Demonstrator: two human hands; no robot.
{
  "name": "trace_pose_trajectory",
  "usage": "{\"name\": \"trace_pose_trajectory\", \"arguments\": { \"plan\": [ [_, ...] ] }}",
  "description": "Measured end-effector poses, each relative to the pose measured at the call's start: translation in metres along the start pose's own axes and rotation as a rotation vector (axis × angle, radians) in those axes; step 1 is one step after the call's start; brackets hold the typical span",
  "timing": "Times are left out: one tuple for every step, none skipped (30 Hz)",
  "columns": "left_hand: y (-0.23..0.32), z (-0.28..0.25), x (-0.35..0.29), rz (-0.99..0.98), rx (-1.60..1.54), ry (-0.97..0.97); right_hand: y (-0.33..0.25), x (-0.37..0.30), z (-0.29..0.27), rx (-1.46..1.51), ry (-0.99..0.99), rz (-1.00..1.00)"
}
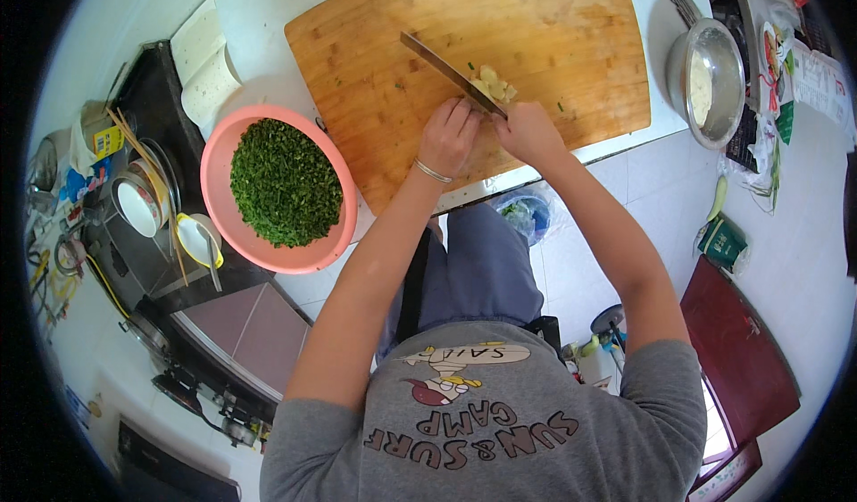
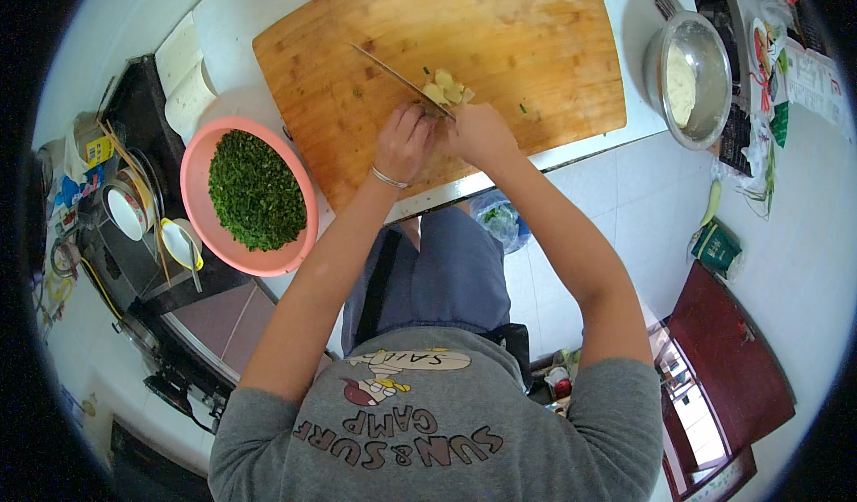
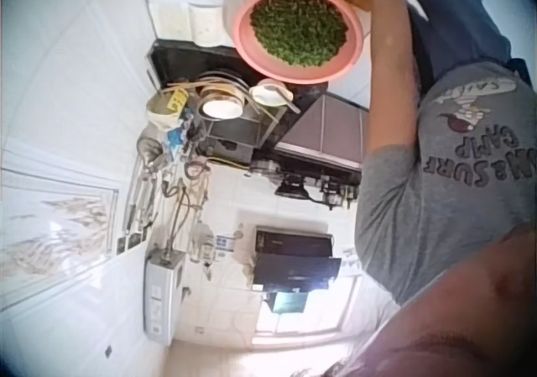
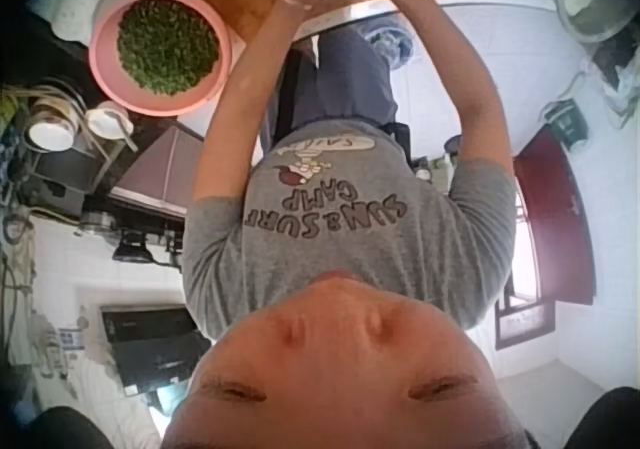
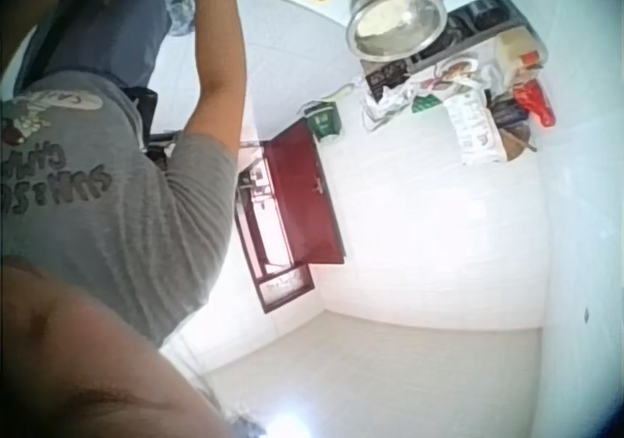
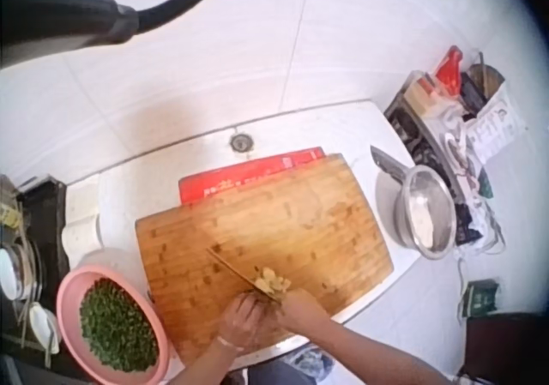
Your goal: The person washes a knife at the sink, then moves to a wooden cutting board to slice and mince a light-colored vegetable. They repeatedly slice the vegetable into thin strips and then chop it into small pieces, gathering the pile with the knife blade.
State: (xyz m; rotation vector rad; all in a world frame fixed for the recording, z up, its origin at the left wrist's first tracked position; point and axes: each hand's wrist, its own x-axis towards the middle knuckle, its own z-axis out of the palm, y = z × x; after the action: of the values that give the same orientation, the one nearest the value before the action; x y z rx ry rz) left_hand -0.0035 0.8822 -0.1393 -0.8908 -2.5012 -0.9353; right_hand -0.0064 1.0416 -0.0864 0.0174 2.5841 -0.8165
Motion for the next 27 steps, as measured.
{"name": "trace_pose_trajectory", "arguments": {
  "plan": [
    [-0.001,-0.001,0.000,-0.006,0.001,-0.016,-0.001,-0.002,-0.004,0.011,0.002,0.003],
    [-0.001,-0.002,0.001,-0.011,0.001,-0.031,-0.002,-0.006,-0.010,0.022,0.003,0.007],
    [0.000,-0.003,0.000,-0.015,-0.004,-0.048,-0.006,-0.013,-0.016,0.033,0.006,0.016],
    [0.000,-0.003,-0.001,-0.015,-0.010,-0.047,-0.006,-0.019,-0.016,0.011,-0.008,0.024],
    [-0.001,-0.004,-0.002,-0.015,-0.016,-0.046,-0.007,-0.025,-0.016,-0.011,-0.021,0.032],
    [-0.001,-0.003,-0.001,-0.011,-0.024,-0.041,-0.006,-0.028,-0.018,-0.035,-0.030,0.041],
    [-0.001,-0.003,0.000,-0.003,-0.022,-0.043,-0.001,-0.031,-0.016,-0.037,-0.034,0.041],
    [-0.001,-0.003,0.001,0.004,-0.019,-0.045,0.006,-0.033,-0.010,-0.038,-0.039,0.040],
    [-0.001,-0.003,0.000,0.009,-0.014,-0.048,0.006,-0.034,-0.009,-0.038,-0.047,0.037],
    [-0.001,-0.002,-0.001,0.004,-0.010,-0.047,0.007,-0.035,-0.008,-0.034,-0.042,0.032],
    [-0.001,-0.001,-0.001,-0.001,-0.006,-0.046,0.007,-0.035,-0.008,-0.030,-0.037,0.026],
    [-0.001,0.000,-0.002,-0.006,-0.004,-0.045,0.006,-0.035,-0.008,-0.025,-0.031,0.022],
    [-0.001,0.000,-0.002,-0.008,-0.005,-0.045,0.005,-0.036,-0.008,-0.030,-0.039,0.035],
    [-0.001,0.000,-0.002,-0.010,-0.006,-0.045,0.005,-0.036,-0.007,-0.035,-0.047,0.047],
    [-0.001,0.001,-0.002,-0.012,-0.007,-0.044,0.004,-0.035,-0.007,-0.041,-0.055,0.059],
    [-0.001,0.000,-0.001,-0.011,-0.010,-0.035,0.003,-0.033,-0.008,-0.049,-0.073,0.050],
    [-0.001,0.000,0.000,-0.010,-0.012,-0.027,0.001,-0.031,-0.010,-0.057,-0.090,0.042],
    [-0.001,0.000,0.000,-0.007,-0.017,-0.019,-0.001,-0.030,-0.011,-0.065,-0.107,0.036],
    [0.000,0.001,0.000,-0.013,-0.021,-0.020,0.000,-0.027,-0.009,-0.082,-0.107,0.042],
    [0.000,0.001,0.000,-0.019,-0.024,-0.020,0.002,-0.024,-0.005,-0.099,-0.108,0.049],
    [0.001,0.001,0.000,-0.027,-0.025,-0.023,0.000,-0.022,-0.003,-0.114,-0.111,0.053],
    [0.002,0.000,-0.001,-0.031,-0.013,-0.031,-0.002,-0.023,-0.002,-0.119,-0.098,0.064],
    [0.002,-0.001,-0.001,-0.034,-0.001,-0.039,-0.005,-0.025,-0.002,-0.123,-0.084,0.075],
    [0.001,-0.001,-0.001,-0.038,0.013,-0.045,-0.008,-0.026,-0.004,-0.129,-0.070,0.083],
    [0.001,-0.001,-0.001,-0.029,0.012,-0.028,-0.009,-0.028,-0.004,-0.144,-0.066,0.082],
    [0.001,0.000,0.000,-0.020,0.011,-0.010,-0.011,-0.030,-0.005,-0.159,-0.062,0.081],
    [0.001,0.000,0.000,-0.011,0.006,0.004,-0.011,-0.032,-0.005,-0.173,-0.059,0.084]
  ]
}}
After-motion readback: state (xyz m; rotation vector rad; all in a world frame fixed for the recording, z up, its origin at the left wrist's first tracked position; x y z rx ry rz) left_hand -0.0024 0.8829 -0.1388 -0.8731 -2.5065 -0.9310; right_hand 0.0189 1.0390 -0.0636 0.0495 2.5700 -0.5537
